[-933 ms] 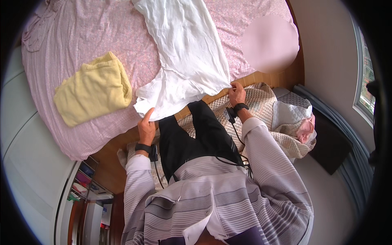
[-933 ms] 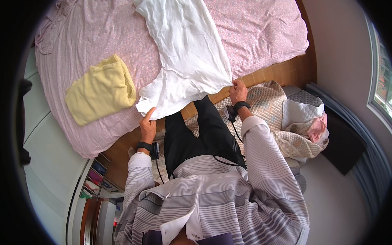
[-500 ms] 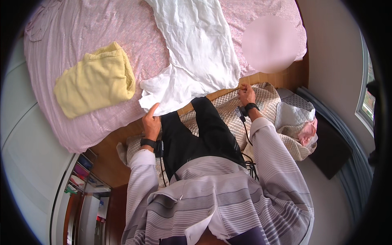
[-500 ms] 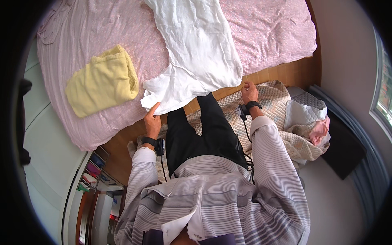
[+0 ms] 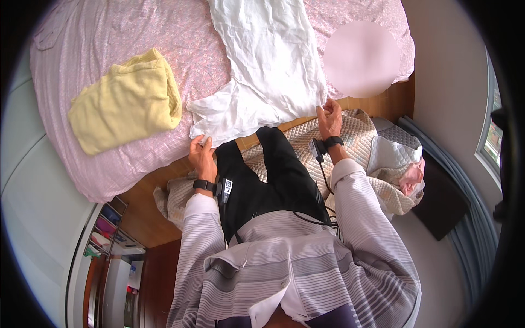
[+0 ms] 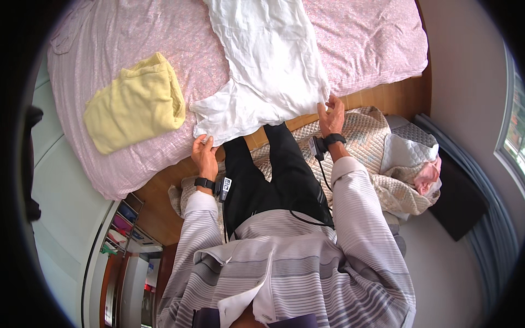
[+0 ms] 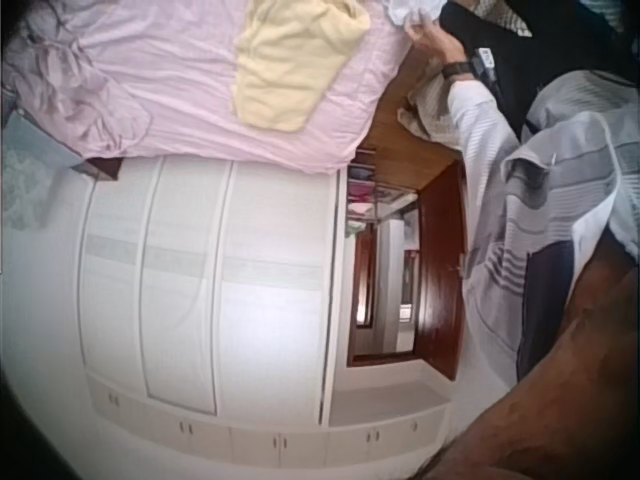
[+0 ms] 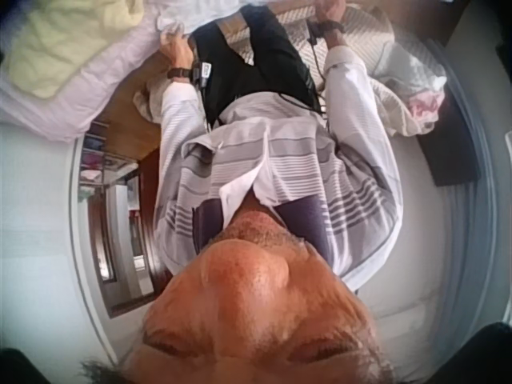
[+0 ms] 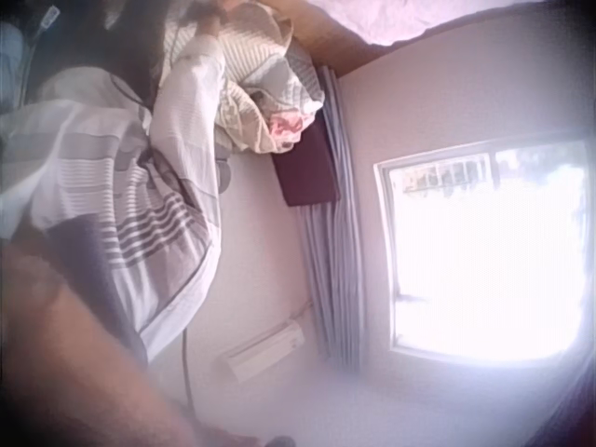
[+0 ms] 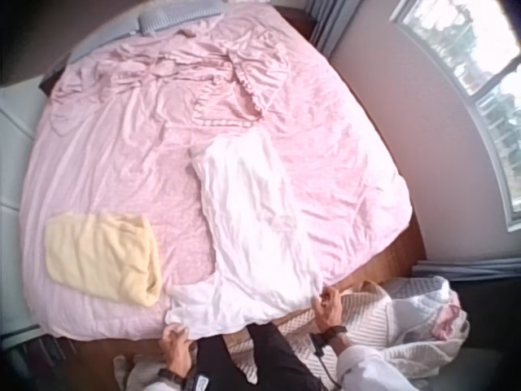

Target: The person walks from the living area into a bedroom and folds two garments on a bed. They first fold a yellow sweater, then a white shirt, placing each folded item on the bed.

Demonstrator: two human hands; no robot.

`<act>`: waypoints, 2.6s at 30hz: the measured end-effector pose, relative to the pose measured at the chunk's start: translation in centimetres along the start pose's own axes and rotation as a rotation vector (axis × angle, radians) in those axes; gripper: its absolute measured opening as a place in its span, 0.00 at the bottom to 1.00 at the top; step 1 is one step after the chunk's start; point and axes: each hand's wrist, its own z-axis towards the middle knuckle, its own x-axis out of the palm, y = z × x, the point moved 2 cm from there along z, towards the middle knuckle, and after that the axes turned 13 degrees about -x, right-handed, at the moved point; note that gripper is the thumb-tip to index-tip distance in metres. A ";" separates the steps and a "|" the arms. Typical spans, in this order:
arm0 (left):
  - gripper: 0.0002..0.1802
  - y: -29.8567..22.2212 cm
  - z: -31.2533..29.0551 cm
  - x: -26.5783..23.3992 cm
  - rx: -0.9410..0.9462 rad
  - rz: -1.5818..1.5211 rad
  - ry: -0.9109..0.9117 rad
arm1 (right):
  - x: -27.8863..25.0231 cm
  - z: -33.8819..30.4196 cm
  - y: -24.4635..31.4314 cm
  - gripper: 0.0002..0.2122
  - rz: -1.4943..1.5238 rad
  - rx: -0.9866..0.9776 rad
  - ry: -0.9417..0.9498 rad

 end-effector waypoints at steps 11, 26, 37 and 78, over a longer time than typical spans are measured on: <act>0.24 -0.5 0.6 -0.8 -0.168 -0.207 0.122 | 0.9 2.8 -4.0 0.14 -0.014 0.281 0.173; 0.13 1.3 -9.3 21.0 0.695 0.790 0.507 | -0.2 1.2 -1.3 0.13 -0.069 0.200 0.196; 0.24 2.8 -6.8 18.6 0.914 0.912 0.186 | -2.0 0.5 -2.2 0.12 0.181 0.197 0.141; 0.31 -7.1 3.1 20.2 -0.019 0.306 0.398 | 1.3 14.1 4.6 0.29 0.621 0.375 0.207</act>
